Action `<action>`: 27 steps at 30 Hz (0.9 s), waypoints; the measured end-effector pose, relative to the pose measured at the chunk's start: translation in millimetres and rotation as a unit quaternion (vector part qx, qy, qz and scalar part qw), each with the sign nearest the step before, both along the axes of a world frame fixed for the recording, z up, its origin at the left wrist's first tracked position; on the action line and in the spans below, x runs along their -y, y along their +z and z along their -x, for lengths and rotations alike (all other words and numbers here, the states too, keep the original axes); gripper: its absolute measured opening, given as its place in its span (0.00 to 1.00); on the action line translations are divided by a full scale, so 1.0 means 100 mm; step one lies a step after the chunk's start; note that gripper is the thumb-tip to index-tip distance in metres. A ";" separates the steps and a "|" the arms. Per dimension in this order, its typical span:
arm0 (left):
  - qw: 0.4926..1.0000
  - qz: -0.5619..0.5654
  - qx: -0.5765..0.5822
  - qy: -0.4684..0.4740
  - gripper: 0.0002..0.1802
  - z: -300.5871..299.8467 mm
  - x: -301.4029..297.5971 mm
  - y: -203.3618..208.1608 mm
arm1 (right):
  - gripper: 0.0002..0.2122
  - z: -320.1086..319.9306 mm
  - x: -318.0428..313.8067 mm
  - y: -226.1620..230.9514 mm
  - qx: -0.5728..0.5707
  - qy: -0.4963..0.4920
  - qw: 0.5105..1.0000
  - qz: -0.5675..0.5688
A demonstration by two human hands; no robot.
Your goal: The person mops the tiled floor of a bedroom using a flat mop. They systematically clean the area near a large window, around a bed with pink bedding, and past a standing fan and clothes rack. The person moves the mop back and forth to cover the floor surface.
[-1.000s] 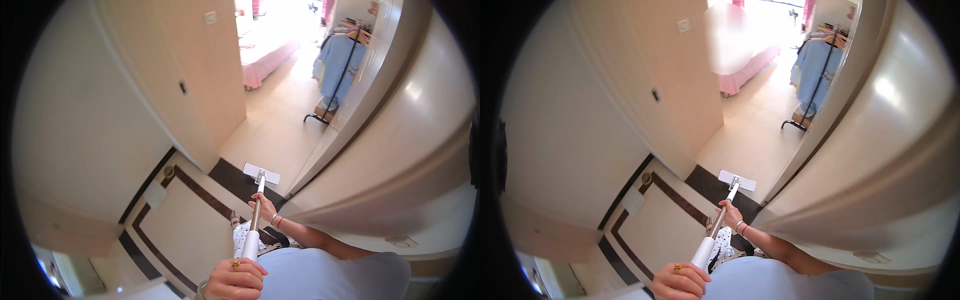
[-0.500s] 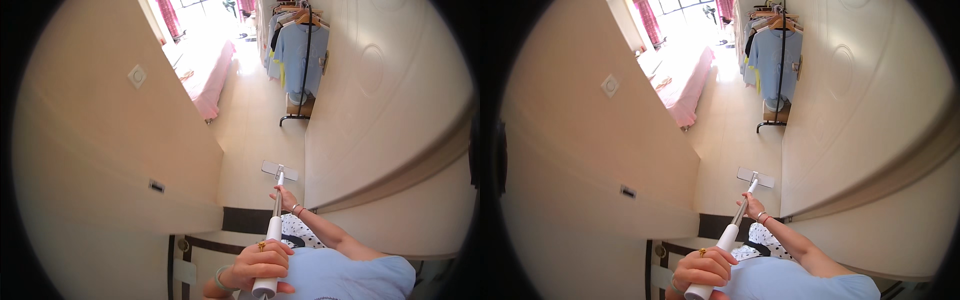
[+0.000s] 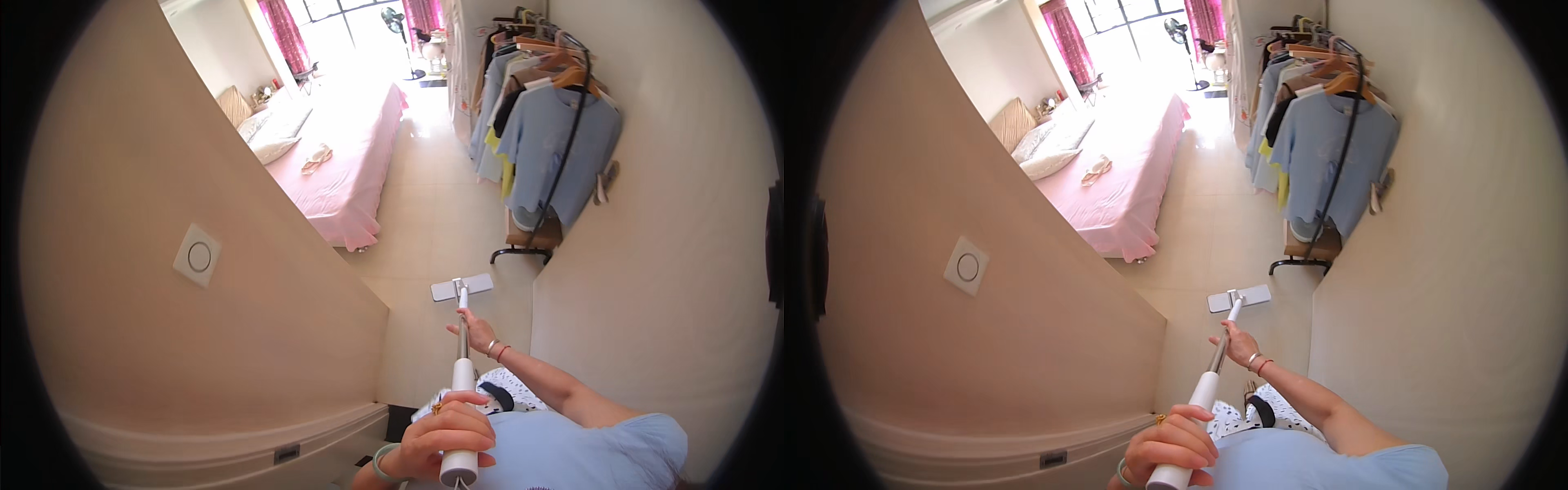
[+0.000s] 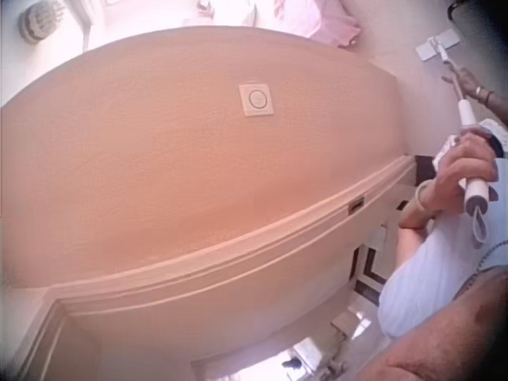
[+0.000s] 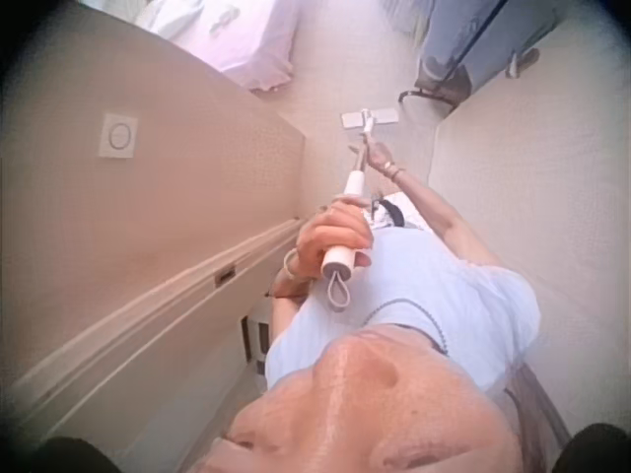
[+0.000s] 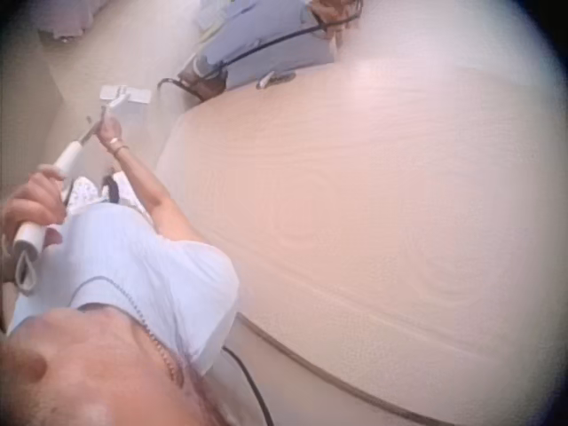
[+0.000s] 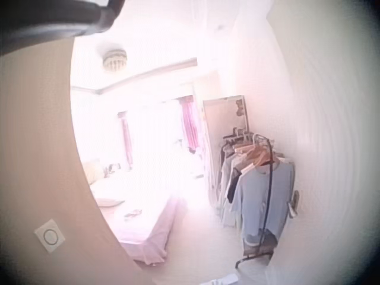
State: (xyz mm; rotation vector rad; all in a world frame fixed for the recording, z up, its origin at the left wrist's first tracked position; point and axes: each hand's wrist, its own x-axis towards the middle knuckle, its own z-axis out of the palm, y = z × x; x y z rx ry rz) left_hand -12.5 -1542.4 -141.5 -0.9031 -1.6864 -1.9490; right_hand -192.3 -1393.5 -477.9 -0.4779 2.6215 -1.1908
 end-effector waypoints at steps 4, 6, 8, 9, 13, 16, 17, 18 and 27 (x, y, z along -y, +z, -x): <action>0.999 -0.038 0.032 -0.003 0.18 0.87 0.28 -0.15 | 0.26 0.92 0.52 0.21 -0.015 0.008 0.999 -0.034; 0.999 -0.036 0.033 0.004 0.18 1.38 0.44 -0.18 | 0.25 1.47 0.73 0.21 -0.002 0.012 0.998 -0.055; 0.999 -0.036 0.031 -0.004 0.19 1.87 0.61 -0.22 | 0.22 2.02 0.84 0.04 -0.029 0.022 0.999 -0.034; 0.999 -0.034 0.022 0.000 0.14 2.17 0.70 -0.25 | 0.21 2.31 0.91 -0.03 -0.038 0.022 0.999 -0.022; 0.999 -0.020 -0.010 -0.049 0.19 3.21 1.08 -0.32 | 0.21 3.47 1.03 -0.27 -0.026 0.033 0.995 0.090; 0.999 -0.024 -0.028 -0.008 0.20 3.95 1.39 -0.36 | 0.20 4.10 1.37 -0.08 -0.117 0.051 0.989 0.078; 0.999 -0.029 -0.032 0.013 0.20 4.16 1.47 -0.37 | 0.20 4.25 1.47 0.04 -0.074 0.030 0.995 0.062; 0.998 -0.021 -0.040 0.036 0.20 4.38 1.53 -0.34 | 0.19 4.45 1.62 0.10 -0.035 0.012 0.998 0.057; 0.990 -0.072 -0.019 0.122 0.22 6.23 2.03 -0.77 | 0.08 6.24 2.19 -0.59 -0.050 -0.069 0.979 0.182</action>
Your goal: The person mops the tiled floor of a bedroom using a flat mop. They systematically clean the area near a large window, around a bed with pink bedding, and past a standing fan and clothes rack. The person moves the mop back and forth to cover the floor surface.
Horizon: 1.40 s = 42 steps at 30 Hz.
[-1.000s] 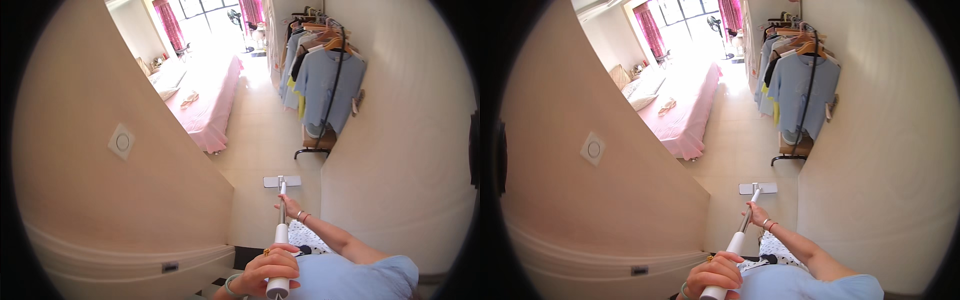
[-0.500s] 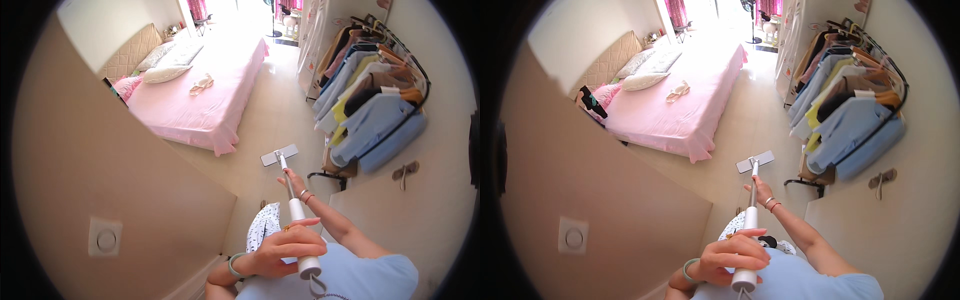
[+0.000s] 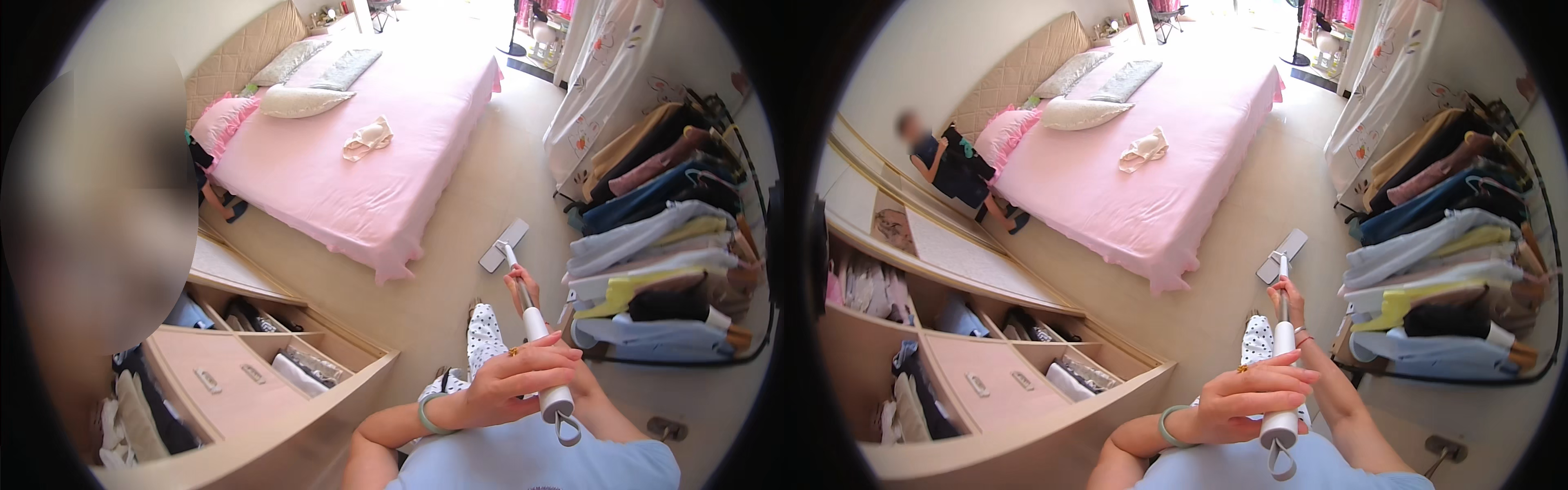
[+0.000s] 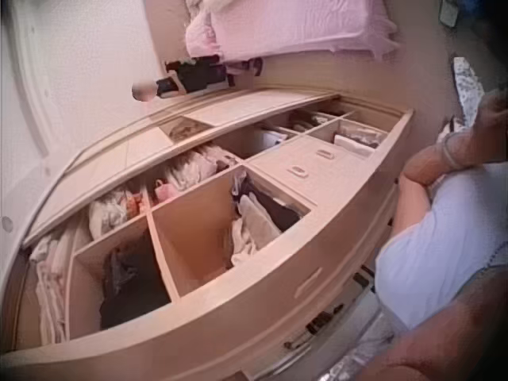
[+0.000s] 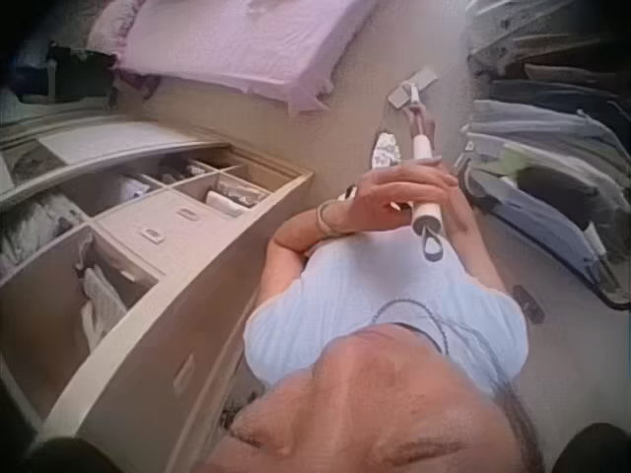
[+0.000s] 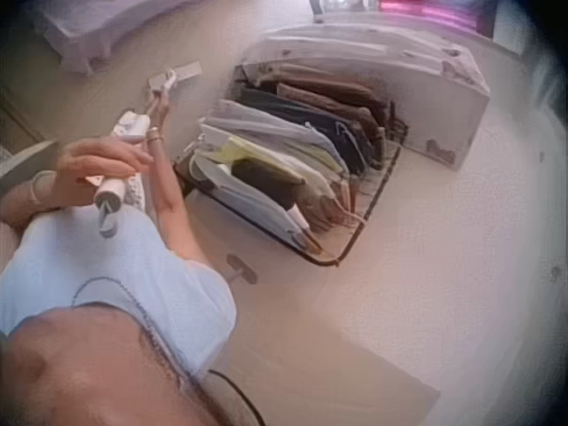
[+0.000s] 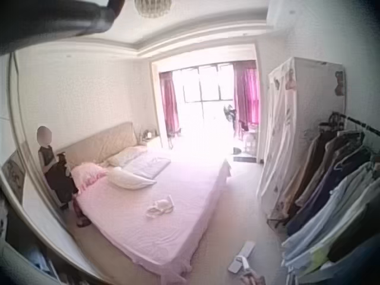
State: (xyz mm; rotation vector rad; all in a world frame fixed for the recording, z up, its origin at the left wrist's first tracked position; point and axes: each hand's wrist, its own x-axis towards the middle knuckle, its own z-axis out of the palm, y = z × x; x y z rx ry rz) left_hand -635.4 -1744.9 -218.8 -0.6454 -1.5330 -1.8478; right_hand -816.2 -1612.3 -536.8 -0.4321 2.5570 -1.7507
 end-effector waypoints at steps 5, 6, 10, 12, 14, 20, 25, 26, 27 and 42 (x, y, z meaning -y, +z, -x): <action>0.999 0.007 0.042 -0.024 0.22 0.99 0.29 -0.10 | 0.07 0.92 0.31 0.09 0.081 0.022 0.995 -0.045; 0.998 0.003 0.049 -0.039 0.22 1.18 0.33 -0.11 | 0.07 1.09 0.29 0.06 0.043 0.032 0.997 -0.050; 0.993 -0.018 0.111 -0.036 0.25 1.72 0.60 -0.44 | 0.07 1.69 0.26 0.07 0.064 0.075 0.994 -0.041; 0.974 -0.044 0.218 -0.045 0.26 1.89 0.81 -0.85 | 0.06 2.01 0.14 0.18 0.090 0.093 0.989 -0.070; 0.944 0.026 0.325 0.058 0.26 2.08 1.08 -1.47 | 0.07 2.11 0.04 0.57 0.156 0.071 0.984 -0.055; 0.798 0.116 0.555 0.202 0.26 2.48 2.70 -4.55 | 0.08 2.29 0.03 0.96 0.191 -0.080 0.972 -0.109; 0.589 0.441 0.554 0.389 0.31 2.42 4.72 -6.21 | 0.14 2.56 0.02 0.91 0.268 -0.262 0.895 0.241; 0.545 0.479 0.525 0.444 0.30 2.33 5.03 -6.35 | 0.17 2.65 0.05 0.90 0.276 -0.296 0.878 0.256; 0.545 0.485 0.531 0.431 0.29 2.44 5.01 -6.44 | 0.17 2.71 -0.02 0.90 0.270 -0.286 0.882 0.260; 0.564 0.195 0.801 -0.050 0.17 1.37 2.30 -4.45 | 0.10 3.36 -0.07 1.99 0.210 -0.025 0.970 0.116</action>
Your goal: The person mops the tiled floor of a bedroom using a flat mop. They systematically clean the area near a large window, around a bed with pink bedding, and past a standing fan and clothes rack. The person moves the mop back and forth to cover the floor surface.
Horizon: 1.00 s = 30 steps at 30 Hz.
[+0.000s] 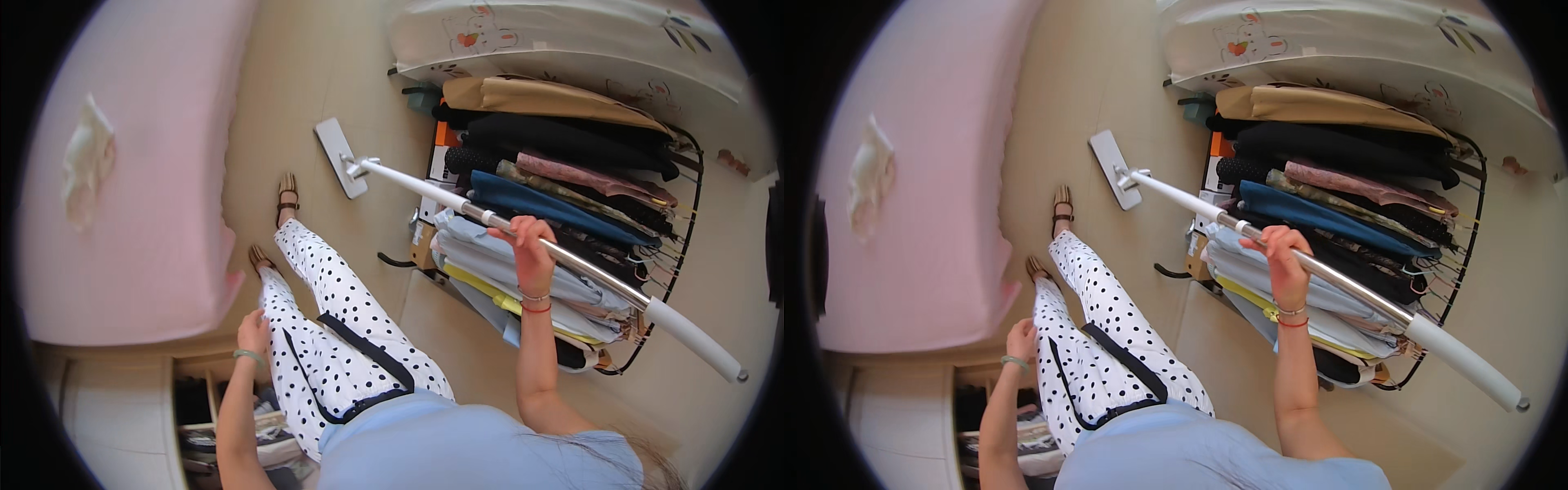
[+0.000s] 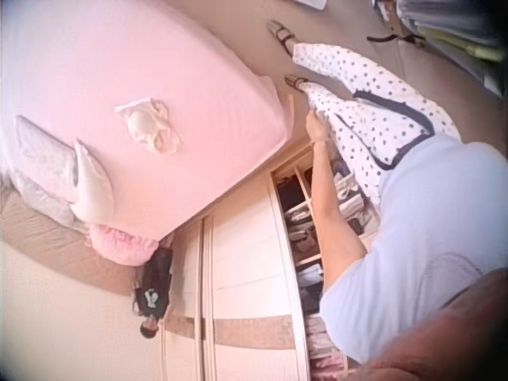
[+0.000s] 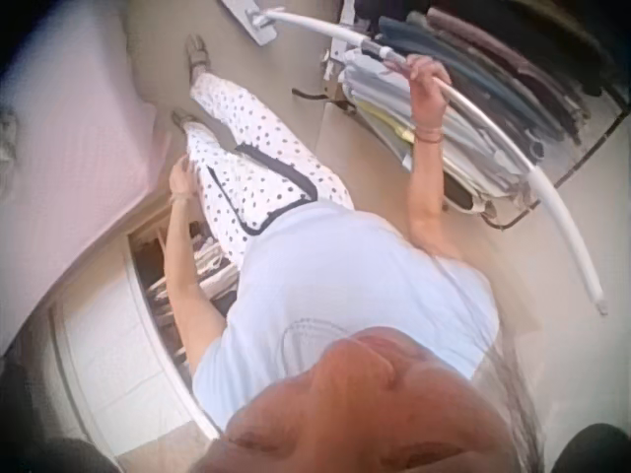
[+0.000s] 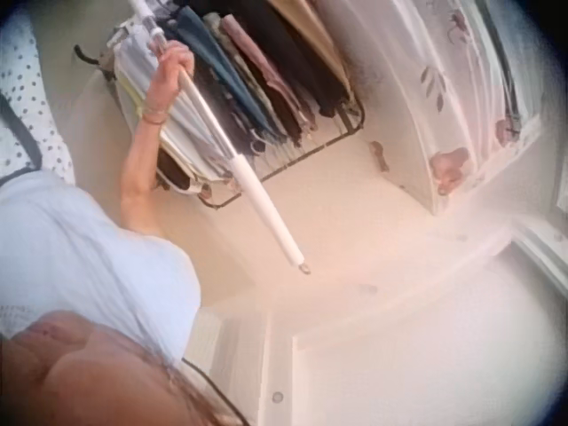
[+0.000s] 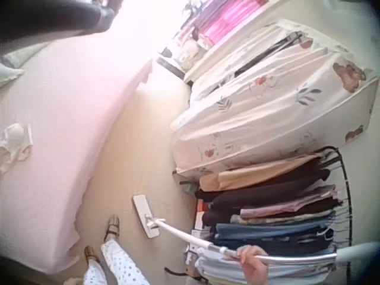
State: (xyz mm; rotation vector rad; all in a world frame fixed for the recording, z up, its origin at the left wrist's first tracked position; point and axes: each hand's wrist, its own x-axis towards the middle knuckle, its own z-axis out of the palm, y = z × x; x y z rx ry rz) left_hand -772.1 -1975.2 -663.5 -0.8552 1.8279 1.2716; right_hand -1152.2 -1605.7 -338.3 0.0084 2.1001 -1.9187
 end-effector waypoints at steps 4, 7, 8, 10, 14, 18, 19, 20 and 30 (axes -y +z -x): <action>0.984 -0.021 -0.151 0.095 0.16 1.67 -0.41 1.52 | 0.09 0.15 0.12 0.28 0.013 0.050 0.998 -0.026; 0.911 -0.231 -0.318 0.125 0.20 3.08 -0.92 3.17 | 0.08 0.40 0.27 0.29 0.054 0.105 0.992 -0.046; 0.864 -0.254 -0.429 0.069 0.26 3.51 -0.98 3.74 | 0.08 0.56 0.40 0.40 0.051 0.123 0.989 -0.060; 0.717 -0.333 -0.612 0.021 0.40 4.33 -1.09 4.59 | 0.07 0.93 0.52 0.53 0.066 0.122 0.987 -0.085; 0.637 -0.281 -0.718 0.004 0.50 5.36 -1.08 5.42 | 0.10 1.67 0.92 0.55 0.105 0.083 0.988 -0.077; 0.638 -0.292 -0.712 0.009 0.52 6.22 -0.63 5.52 | 0.10 2.40 1.43 0.69 0.114 0.085 0.987 -0.071; 0.642 -0.282 -0.713 0.001 0.51 6.37 -0.49 5.54 | 0.10 2.59 1.57 0.70 0.107 0.102 0.985 -0.088; 0.647 -0.296 -0.702 0.023 0.50 6.55 -0.37 5.54 | 0.10 2.82 1.71 0.71 0.112 0.108 0.985 -0.077; 0.628 -0.317 -0.707 -0.069 0.39 8.77 0.71 5.68 | 0.11 5.20 3.10 0.63 0.015 0.053 0.998 -0.020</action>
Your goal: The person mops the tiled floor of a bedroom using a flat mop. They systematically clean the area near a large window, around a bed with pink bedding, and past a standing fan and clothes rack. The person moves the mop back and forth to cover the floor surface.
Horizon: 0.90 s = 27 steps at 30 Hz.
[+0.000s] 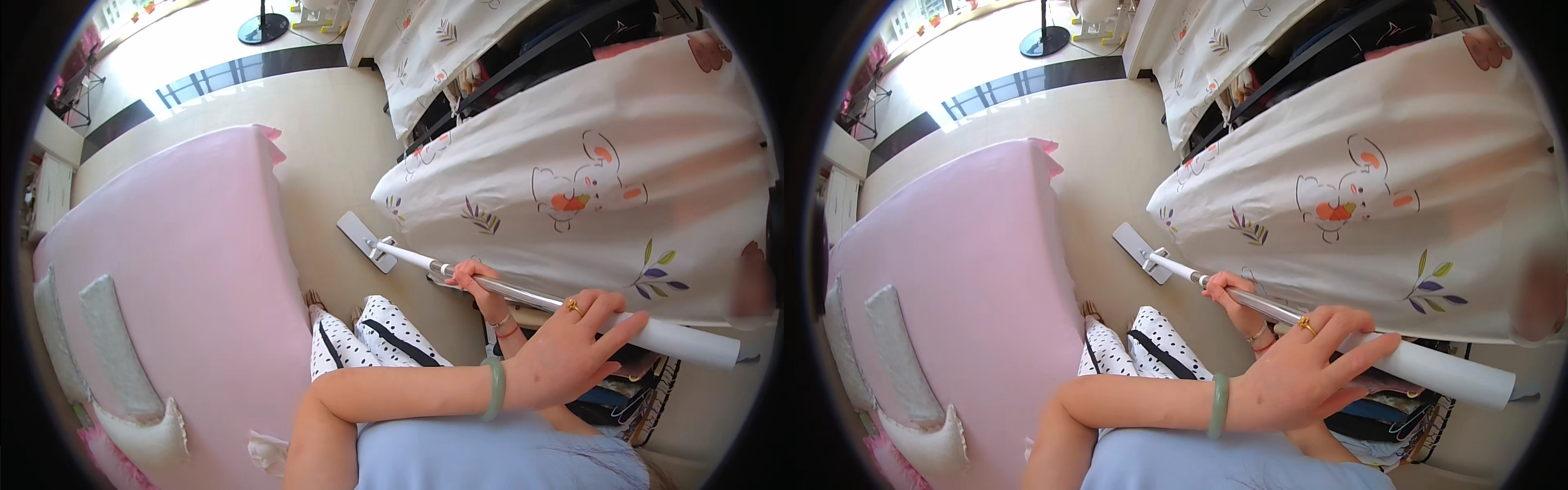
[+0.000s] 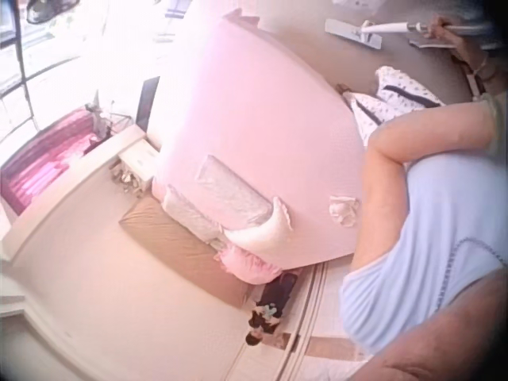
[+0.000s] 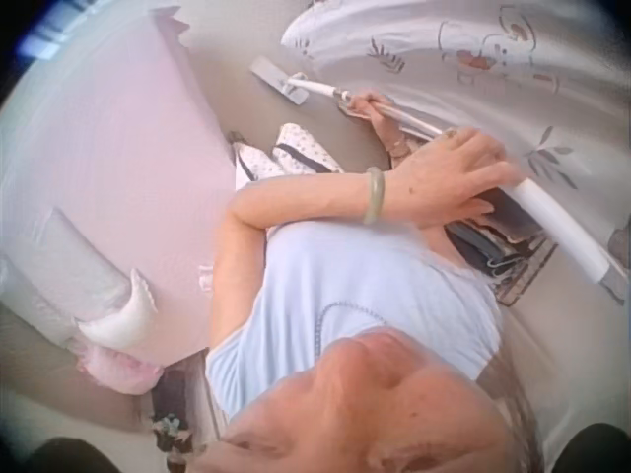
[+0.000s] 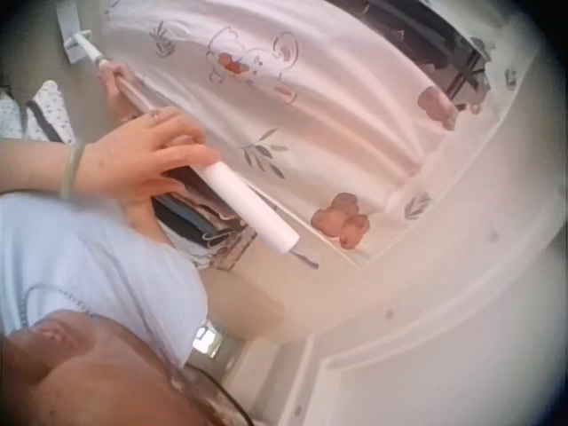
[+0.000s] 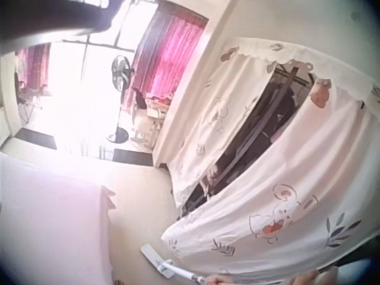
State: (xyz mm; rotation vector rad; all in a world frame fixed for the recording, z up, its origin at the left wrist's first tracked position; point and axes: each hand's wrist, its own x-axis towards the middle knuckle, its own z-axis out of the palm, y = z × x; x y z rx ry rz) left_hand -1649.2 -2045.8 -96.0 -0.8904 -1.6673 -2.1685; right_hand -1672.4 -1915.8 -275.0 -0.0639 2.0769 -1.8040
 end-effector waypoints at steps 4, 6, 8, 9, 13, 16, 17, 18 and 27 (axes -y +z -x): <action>0.999 0.010 -0.031 -0.025 0.35 0.97 0.26 0.01 | 0.10 1.06 0.34 -0.15 -0.087 0.024 0.996 -0.026; 0.997 0.026 -0.051 -0.043 0.32 1.46 0.35 0.01 | 0.10 1.62 0.61 -0.14 -0.091 0.036 0.995 -0.035; 0.994 0.061 -0.071 -0.054 0.29 1.94 0.41 0.04 | 0.10 2.21 0.69 -0.31 -0.104 0.044 0.993 -0.030; 0.994 0.066 -0.067 -0.051 0.29 2.16 0.47 0.04 | 0.10 2.49 0.78 -0.35 -0.110 0.047 0.992 -0.026; 0.994 0.082 -0.064 -0.024 0.29 3.11 0.86 0.14 | 0.08 3.49 1.11 -0.37 -0.123 0.062 0.990 -0.023; 0.995 0.074 -0.069 -0.001 0.28 3.82 1.20 0.15 | 0.07 4.27 1.41 -0.34 -0.133 0.104 0.983 -0.076; 0.995 0.073 -0.072 0.007 0.28 4.06 1.32 0.13 | 0.07 4.54 1.52 -0.33 -0.139 0.117 0.978 -0.099; 0.995 0.063 -0.071 0.004 0.28 4.27 1.40 0.07 | 0.07 4.77 1.49 -0.53 -0.149 0.124 0.975 -0.104; 0.994 0.085 -0.063 -0.003 0.26 6.17 2.82 -0.13 | 0.09 6.71 2.76 -0.82 -0.129 0.147 0.978 -0.067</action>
